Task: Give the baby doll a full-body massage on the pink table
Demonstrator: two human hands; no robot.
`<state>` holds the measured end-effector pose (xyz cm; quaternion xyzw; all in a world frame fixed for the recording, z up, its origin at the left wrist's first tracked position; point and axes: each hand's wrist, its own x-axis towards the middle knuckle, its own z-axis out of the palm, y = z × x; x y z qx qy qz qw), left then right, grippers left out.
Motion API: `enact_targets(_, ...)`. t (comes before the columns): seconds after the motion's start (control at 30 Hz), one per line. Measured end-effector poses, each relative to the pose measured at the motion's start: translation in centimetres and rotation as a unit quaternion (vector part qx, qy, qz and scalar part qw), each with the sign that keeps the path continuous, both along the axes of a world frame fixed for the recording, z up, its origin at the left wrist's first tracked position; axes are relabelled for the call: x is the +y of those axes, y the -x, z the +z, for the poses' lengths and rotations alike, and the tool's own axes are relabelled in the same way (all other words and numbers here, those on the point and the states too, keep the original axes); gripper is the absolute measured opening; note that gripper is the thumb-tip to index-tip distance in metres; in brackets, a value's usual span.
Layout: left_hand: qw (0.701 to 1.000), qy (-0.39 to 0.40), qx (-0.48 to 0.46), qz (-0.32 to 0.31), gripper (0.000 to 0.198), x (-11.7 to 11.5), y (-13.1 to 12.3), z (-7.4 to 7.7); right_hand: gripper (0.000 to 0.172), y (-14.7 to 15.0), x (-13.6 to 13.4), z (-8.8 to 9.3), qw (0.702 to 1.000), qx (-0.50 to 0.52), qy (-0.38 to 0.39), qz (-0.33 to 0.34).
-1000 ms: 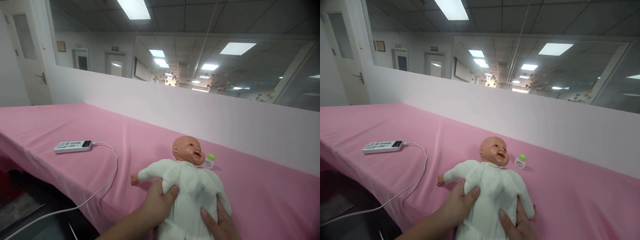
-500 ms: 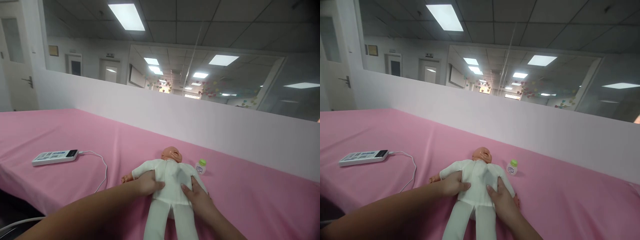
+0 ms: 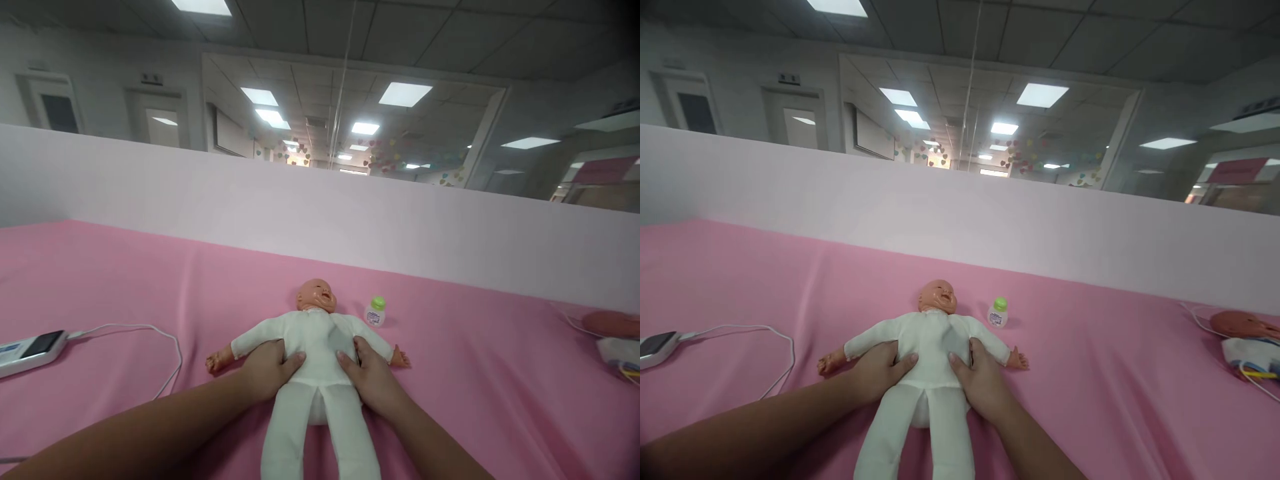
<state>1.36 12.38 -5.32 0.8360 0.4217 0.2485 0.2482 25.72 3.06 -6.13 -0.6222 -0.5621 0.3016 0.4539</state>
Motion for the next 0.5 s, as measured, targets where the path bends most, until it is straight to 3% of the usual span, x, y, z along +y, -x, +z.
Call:
enact_targets(0.2, 0.997, -0.015, 0.071, 0.030, 0.055, -0.3, -0.2, 0.1, 0.049, -1.5, -0.2, -0.8, 0.998, -0.034, 0.040, -0.035)
enact_targets(0.5, 0.992, -0.042, 0.099, 0.066, 0.050, -1.3, -0.3, 0.8, 0.045, -1.2, -0.5, 0.0, 0.990, -0.109, 0.075, -0.052)
